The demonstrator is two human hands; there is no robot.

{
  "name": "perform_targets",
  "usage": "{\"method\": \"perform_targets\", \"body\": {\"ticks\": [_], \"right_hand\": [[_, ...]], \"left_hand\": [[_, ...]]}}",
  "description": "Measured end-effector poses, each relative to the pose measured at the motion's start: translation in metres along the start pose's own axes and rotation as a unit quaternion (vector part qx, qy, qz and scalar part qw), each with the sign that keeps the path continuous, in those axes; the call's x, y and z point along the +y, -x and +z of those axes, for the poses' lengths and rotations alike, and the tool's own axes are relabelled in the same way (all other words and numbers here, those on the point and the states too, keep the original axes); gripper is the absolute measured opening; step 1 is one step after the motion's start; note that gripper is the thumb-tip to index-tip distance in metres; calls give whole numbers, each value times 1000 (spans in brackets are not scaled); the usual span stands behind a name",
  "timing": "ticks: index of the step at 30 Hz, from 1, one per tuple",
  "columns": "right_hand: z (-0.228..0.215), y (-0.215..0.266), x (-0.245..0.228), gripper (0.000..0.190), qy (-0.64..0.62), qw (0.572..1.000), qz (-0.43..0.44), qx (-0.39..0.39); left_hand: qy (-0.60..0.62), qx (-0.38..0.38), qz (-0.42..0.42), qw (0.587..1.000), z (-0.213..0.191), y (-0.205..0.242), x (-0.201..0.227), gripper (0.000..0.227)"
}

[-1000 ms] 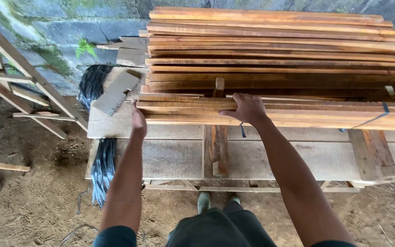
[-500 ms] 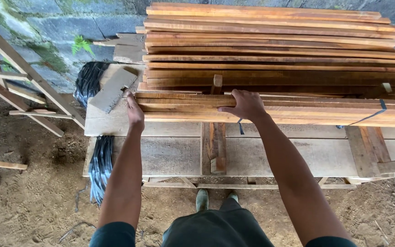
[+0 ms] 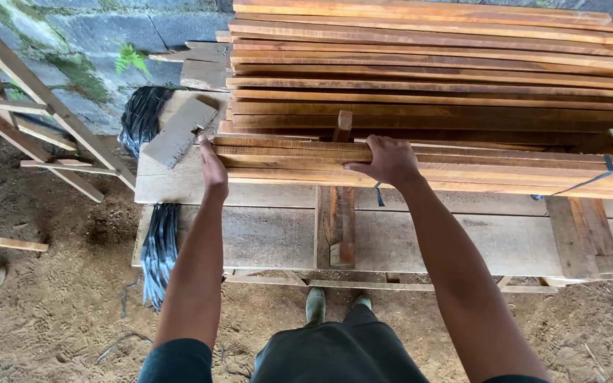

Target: Organizing and stacking bundles of wood planks on a workbench.

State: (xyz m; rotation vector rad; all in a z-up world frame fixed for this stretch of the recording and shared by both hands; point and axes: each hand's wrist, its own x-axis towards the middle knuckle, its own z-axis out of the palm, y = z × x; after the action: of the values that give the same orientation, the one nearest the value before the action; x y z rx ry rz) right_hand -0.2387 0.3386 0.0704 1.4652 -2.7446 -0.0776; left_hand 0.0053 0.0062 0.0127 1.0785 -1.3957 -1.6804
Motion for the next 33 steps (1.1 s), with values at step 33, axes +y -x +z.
{"method": "perform_targets", "body": {"ticks": [33], "right_hand": [[7, -3, 4, 74, -5, 998, -29, 48]], "left_hand": [[327, -48, -47, 943, -9, 15, -115, 61]]}}
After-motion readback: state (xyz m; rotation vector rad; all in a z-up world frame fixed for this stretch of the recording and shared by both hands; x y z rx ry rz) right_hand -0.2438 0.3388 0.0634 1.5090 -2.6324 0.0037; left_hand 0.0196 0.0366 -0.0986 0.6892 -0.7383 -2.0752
